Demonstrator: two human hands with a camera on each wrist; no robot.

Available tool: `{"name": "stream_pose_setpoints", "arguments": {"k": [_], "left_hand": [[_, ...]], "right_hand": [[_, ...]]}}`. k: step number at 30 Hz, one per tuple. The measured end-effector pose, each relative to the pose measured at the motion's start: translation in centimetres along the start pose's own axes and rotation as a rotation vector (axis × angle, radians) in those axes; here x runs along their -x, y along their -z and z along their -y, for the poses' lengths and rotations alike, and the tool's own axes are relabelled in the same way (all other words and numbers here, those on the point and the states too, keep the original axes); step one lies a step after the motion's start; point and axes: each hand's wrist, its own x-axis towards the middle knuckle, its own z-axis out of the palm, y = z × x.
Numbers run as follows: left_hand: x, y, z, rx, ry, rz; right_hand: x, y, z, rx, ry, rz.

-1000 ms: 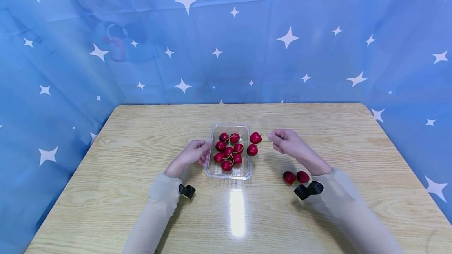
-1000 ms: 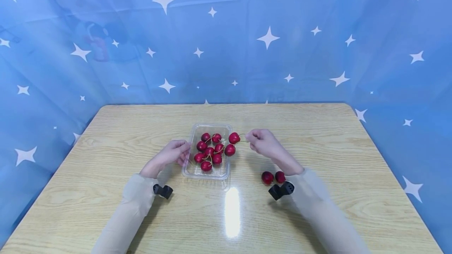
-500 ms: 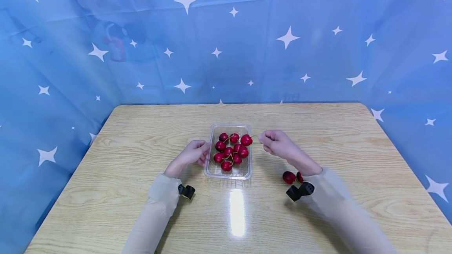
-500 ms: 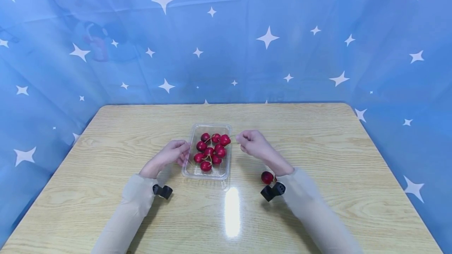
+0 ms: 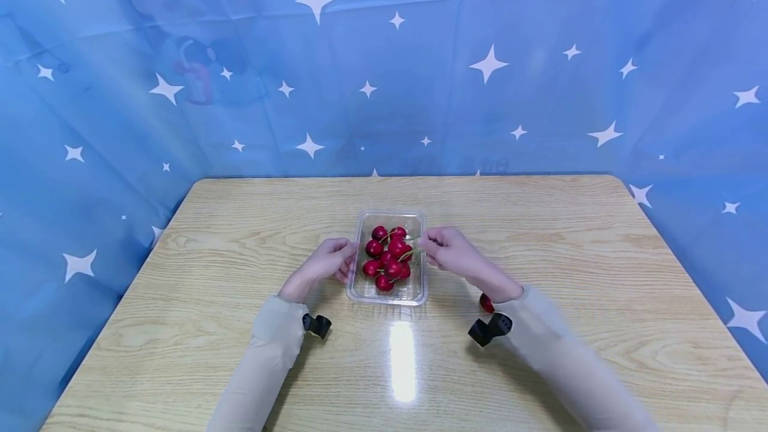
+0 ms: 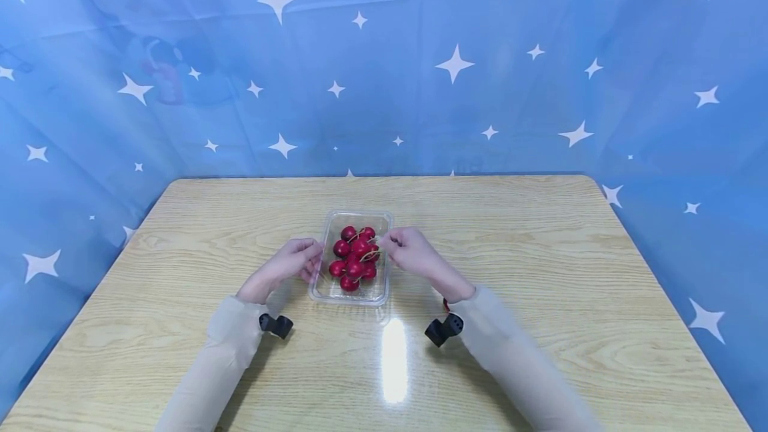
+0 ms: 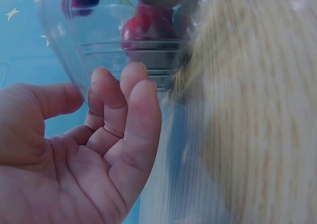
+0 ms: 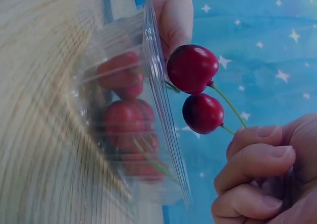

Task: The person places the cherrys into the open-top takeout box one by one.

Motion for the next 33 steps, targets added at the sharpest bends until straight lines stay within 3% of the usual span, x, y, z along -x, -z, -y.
{"name": "stream_pose_setpoints", "arguments": {"k": [17, 33], "left_hand": [[0.0, 0.0, 0.2, 0.000, 0.009, -0.004], [-0.1, 0.0, 0.2, 0.001, 0.010, -0.002]], "right_hand": [[-0.7, -2.1, 0.6, 0.071, -0.074, 0.071], [-1.0, -2.8, 0.8, 0.139, -0.148, 0.093]]}}
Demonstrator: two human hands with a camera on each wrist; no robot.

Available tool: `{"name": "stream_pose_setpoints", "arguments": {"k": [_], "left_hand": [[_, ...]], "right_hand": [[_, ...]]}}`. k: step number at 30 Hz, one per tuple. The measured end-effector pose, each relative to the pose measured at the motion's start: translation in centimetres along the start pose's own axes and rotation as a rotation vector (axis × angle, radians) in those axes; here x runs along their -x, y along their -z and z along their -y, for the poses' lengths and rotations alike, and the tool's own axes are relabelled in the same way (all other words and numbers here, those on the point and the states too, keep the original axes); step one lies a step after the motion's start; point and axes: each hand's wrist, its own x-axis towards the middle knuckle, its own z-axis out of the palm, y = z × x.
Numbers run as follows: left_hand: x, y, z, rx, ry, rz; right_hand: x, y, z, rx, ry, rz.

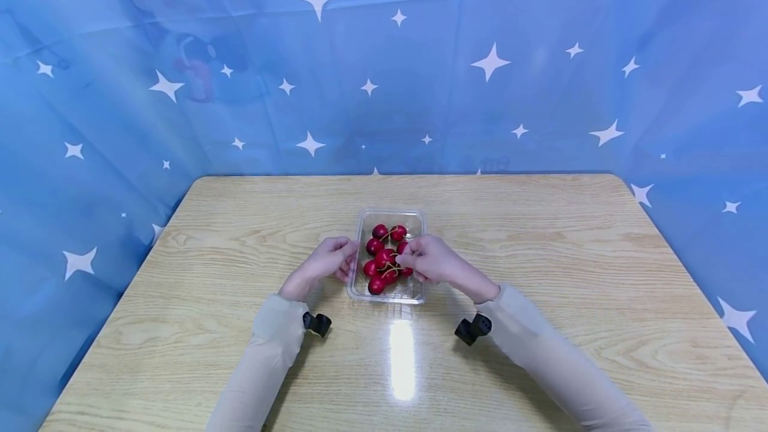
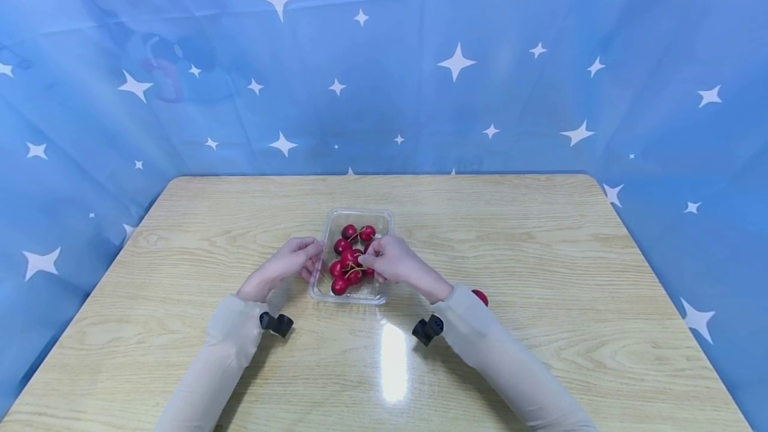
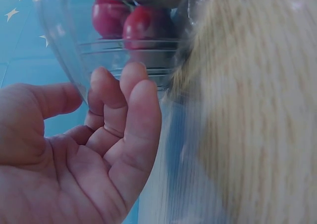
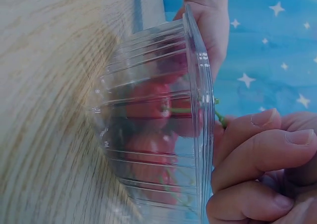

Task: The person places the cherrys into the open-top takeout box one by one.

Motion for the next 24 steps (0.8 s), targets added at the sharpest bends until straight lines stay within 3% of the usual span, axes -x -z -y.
{"name": "stream_pose_setpoints", "arguments": {"k": [24], "left_hand": [[-0.1, 0.0, 0.1, -0.002, -0.004, 0.009]], "right_hand": [[1.2, 2.0, -1.0, -0.088, 0.042, -0.046]]}}
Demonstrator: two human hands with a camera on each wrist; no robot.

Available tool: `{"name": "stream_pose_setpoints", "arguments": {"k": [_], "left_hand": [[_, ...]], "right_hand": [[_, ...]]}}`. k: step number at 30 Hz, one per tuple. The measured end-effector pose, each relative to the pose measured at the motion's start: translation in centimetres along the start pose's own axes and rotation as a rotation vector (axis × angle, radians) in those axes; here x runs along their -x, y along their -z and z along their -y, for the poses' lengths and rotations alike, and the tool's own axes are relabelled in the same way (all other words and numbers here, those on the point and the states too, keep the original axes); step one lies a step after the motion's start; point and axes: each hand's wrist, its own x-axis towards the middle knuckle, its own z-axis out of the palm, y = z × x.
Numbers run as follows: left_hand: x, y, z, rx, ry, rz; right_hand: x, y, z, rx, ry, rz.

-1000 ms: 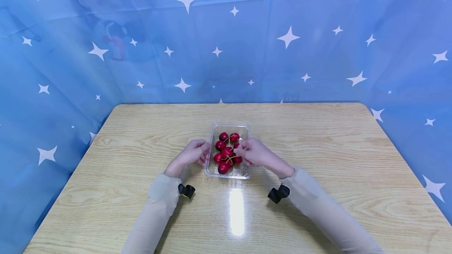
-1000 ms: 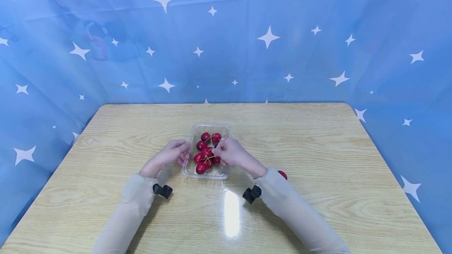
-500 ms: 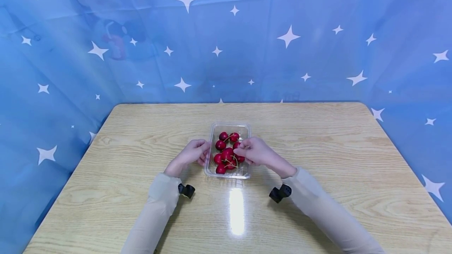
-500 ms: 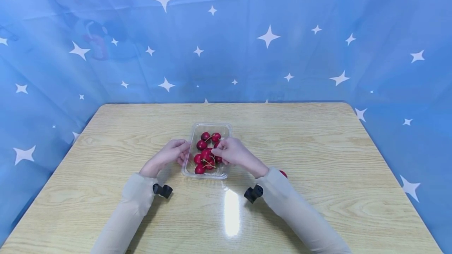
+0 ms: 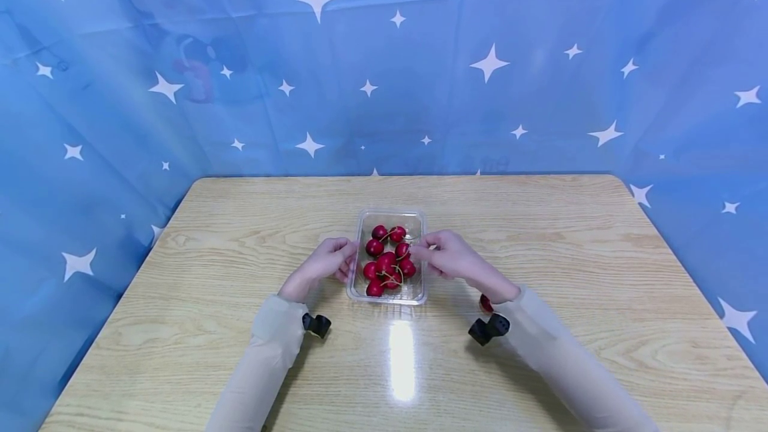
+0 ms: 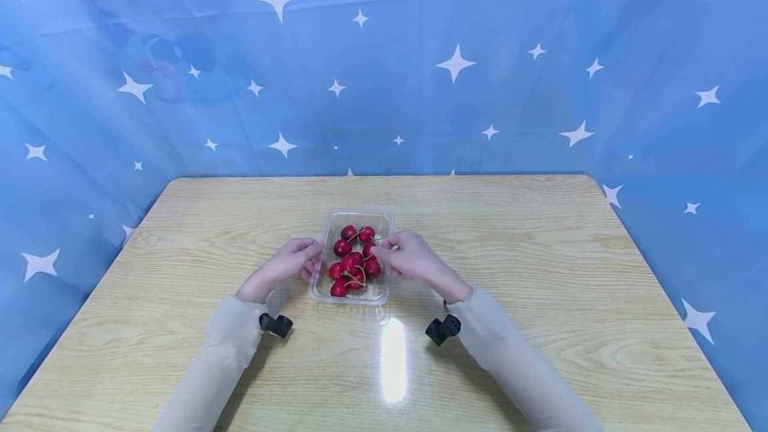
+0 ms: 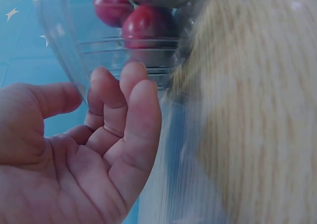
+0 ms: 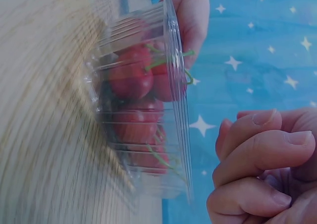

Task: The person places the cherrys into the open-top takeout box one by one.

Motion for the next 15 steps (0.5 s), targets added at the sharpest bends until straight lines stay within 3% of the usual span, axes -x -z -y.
{"name": "stream_pose_setpoints", "arguments": {"k": [15], "left_hand": [[0.3, -0.1, -0.3, 0.005, 0.009, -0.003]], "right_hand": [[0.7, 1.4, -1.0, -0.003, -0.016, -0.036]]}}
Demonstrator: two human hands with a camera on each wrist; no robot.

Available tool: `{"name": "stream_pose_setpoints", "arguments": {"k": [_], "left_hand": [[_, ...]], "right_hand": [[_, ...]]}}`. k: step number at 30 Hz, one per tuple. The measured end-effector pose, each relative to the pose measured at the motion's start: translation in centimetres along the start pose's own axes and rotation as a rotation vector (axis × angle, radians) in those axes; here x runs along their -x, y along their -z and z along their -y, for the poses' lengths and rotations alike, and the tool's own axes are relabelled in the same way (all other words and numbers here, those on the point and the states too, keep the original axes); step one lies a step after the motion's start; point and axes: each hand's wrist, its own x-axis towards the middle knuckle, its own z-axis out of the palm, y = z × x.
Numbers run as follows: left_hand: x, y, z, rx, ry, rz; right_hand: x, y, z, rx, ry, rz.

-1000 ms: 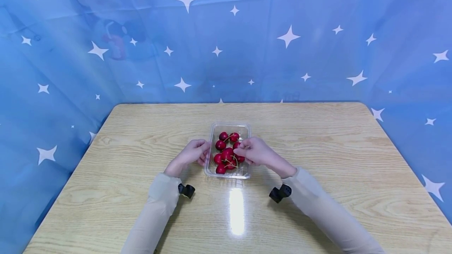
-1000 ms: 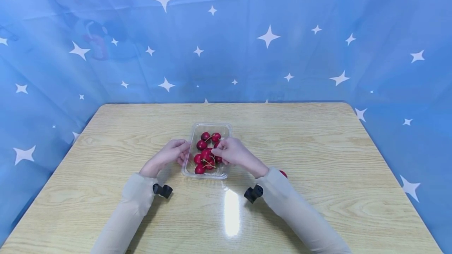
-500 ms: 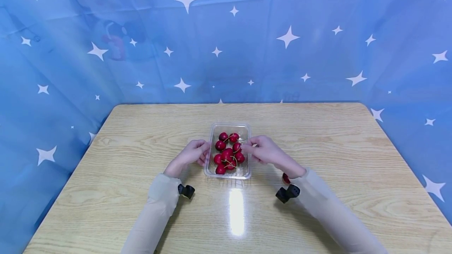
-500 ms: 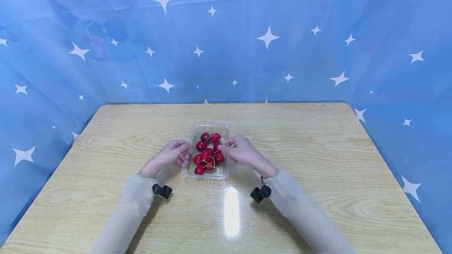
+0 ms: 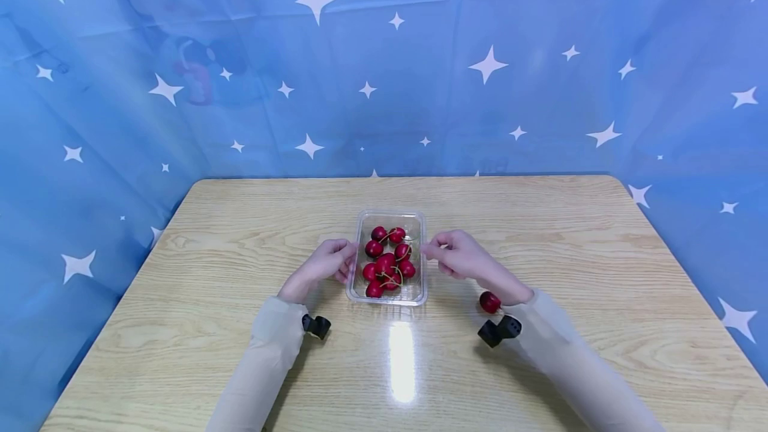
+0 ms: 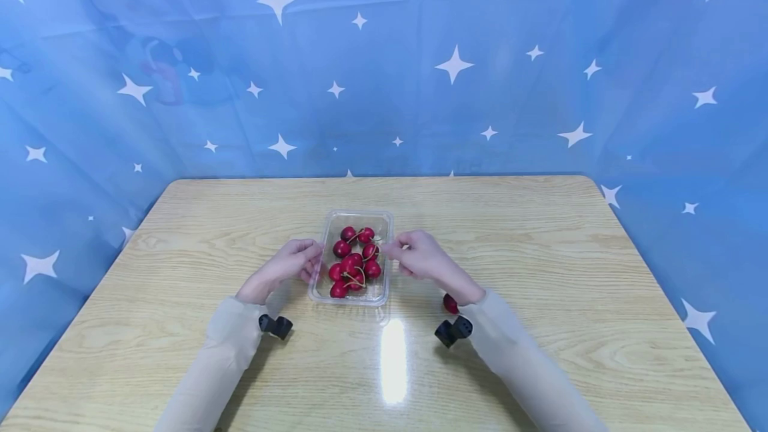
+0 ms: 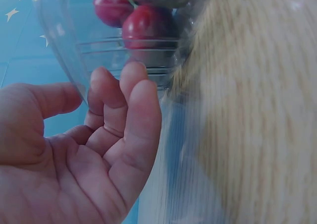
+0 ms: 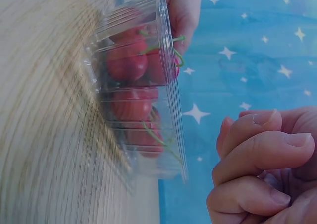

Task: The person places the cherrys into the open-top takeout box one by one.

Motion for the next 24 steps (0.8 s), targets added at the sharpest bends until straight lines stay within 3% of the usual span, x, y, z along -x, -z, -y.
{"name": "stream_pose_setpoints", "arguments": {"k": [24], "left_hand": [[0.0, 0.0, 0.0, 0.000, -0.002, -0.006]], "right_hand": [[1.6, 2.4, -0.9, -0.033, -0.057, -0.028]]}}
